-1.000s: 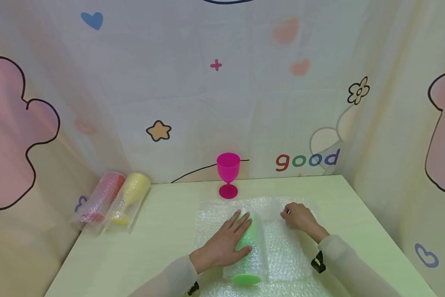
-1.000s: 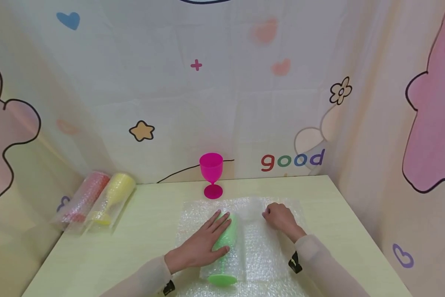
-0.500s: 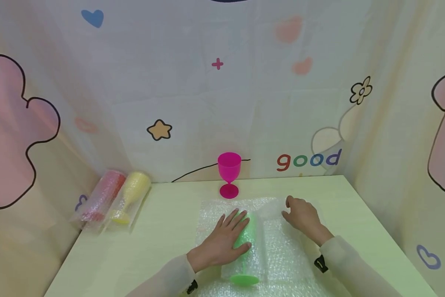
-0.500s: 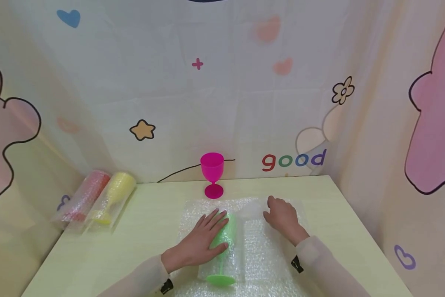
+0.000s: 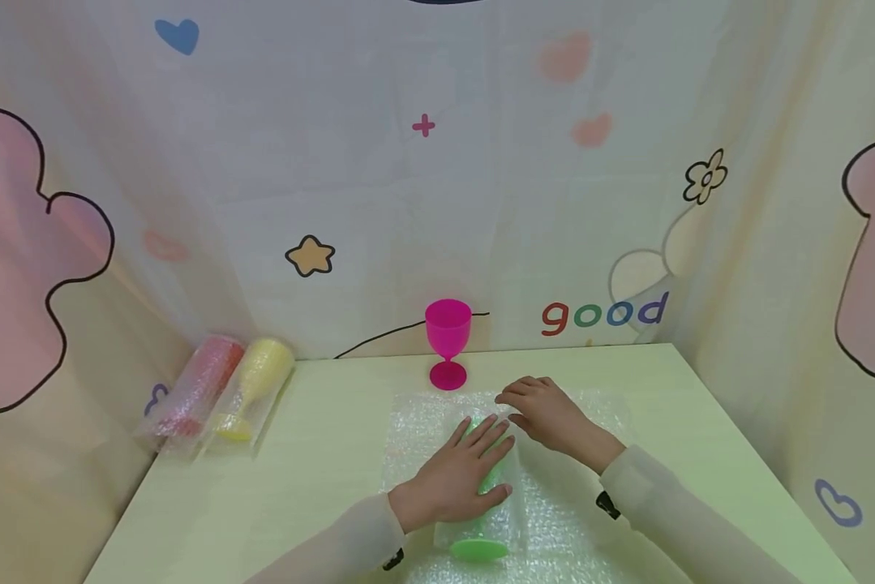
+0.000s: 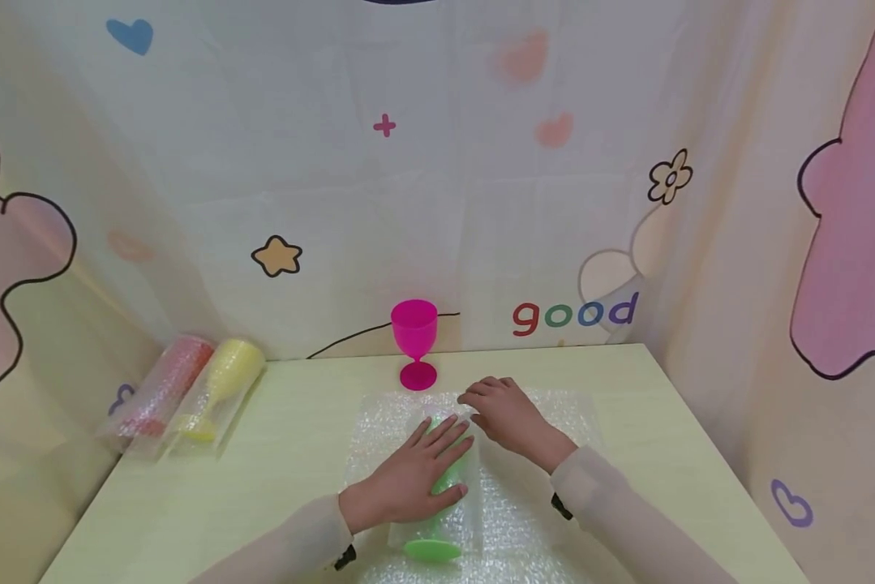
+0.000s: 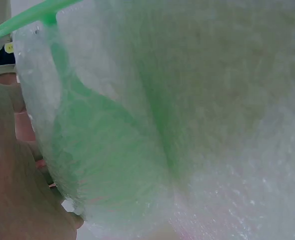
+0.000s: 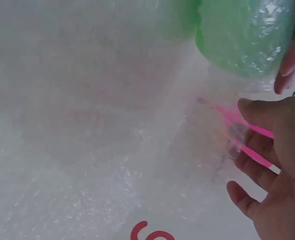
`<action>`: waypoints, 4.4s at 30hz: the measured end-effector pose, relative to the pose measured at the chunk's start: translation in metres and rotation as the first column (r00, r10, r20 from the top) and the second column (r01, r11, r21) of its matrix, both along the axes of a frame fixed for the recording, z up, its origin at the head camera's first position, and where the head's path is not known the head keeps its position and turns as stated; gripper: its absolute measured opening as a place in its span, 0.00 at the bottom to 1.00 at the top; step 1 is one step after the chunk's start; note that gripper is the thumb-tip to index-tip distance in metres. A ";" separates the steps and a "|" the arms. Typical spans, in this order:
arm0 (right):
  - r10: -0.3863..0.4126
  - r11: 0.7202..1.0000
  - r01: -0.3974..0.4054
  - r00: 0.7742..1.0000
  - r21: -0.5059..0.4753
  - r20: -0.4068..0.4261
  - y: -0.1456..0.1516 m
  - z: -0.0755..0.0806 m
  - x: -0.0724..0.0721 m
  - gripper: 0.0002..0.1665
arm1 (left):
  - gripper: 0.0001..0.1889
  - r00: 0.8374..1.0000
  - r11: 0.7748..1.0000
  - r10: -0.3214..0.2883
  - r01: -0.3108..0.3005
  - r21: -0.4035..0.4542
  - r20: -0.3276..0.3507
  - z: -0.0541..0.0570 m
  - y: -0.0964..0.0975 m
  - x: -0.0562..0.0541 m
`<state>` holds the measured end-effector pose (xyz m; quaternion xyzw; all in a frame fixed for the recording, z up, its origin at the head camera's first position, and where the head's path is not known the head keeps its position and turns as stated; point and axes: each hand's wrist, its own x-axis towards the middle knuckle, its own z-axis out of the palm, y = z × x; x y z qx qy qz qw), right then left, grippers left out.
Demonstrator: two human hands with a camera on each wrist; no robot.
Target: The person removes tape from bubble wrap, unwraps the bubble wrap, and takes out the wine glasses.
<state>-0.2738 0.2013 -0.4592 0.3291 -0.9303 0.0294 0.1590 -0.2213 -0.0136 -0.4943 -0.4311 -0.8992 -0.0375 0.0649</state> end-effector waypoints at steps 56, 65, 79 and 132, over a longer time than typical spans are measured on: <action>-0.221 0.967 0.251 0.913 -0.043 0.344 -0.030 -0.029 -0.057 0.09 | 0.35 0.984 0.983 0.176 -0.177 0.039 0.027 -0.006 -0.019 0.033; -0.178 0.979 0.195 0.962 -0.065 0.207 -0.022 -0.011 -0.021 0.13 | 0.35 0.978 0.977 0.187 -0.195 0.083 0.091 -0.005 -0.024 0.029; -0.125 0.990 0.141 0.822 0.014 0.555 0.038 -0.042 0.049 0.52 | 0.34 0.953 0.949 0.288 -0.297 0.110 0.090 0.006 -0.032 0.026; -0.079 0.995 0.104 0.814 -0.011 0.576 0.046 -0.048 0.046 0.53 | 0.43 0.950 0.959 0.177 -0.225 0.170 0.258 0.002 -0.098 0.008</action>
